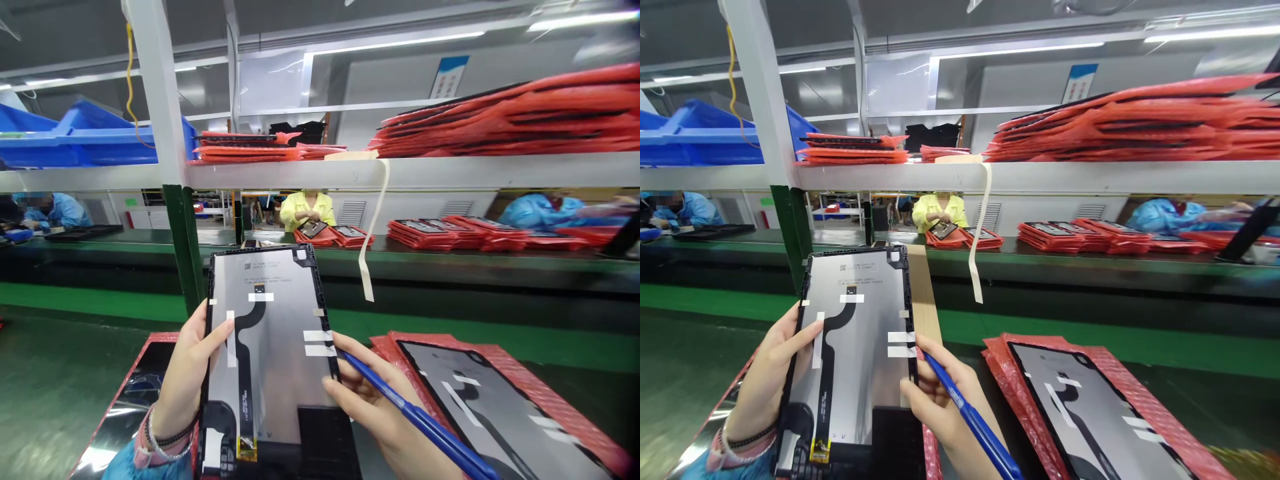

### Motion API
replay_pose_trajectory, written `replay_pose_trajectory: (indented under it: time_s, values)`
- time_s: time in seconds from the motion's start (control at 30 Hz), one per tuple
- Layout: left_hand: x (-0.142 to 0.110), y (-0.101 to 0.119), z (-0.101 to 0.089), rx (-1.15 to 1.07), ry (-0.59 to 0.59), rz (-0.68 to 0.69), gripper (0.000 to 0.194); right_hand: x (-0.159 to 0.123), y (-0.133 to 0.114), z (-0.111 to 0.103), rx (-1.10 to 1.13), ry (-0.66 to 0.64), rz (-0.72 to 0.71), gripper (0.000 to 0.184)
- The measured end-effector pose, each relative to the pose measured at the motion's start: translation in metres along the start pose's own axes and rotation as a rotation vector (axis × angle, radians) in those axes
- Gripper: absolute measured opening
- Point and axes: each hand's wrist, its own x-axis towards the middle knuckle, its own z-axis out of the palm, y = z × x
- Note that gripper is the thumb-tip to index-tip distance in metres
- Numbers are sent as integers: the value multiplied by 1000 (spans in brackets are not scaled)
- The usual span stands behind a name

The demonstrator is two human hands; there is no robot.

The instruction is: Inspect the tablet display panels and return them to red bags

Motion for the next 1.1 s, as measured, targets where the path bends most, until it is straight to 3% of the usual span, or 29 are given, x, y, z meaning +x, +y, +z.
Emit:
replay_pose_trajectory:
  time_s: [0.17,0.33,0.5,0.63,0.73,0.9,1.1]
  values:
    - [-1,-1,1,31,34,47,33,0,-4,3,-49,-7,-2,42]
    - [-1,-1,4,54,29,58,32,-8,-9,6,-159,124,-46,38]
    - [-1,0,7,38,63,60,30,-12,-10,9,-182,166,-92,37]
    - [-4,-1,9,-10,23,51,32,-8,-12,13,-211,240,-115,27]
    - [-5,-4,8,17,-10,50,34,-3,-12,11,-249,232,-155,25]
    - [-7,-7,7,112,-25,106,37,5,-3,0,-402,204,-157,38]
    - [-10,-5,10,216,0,161,34,10,3,-5,-411,161,-107,31]
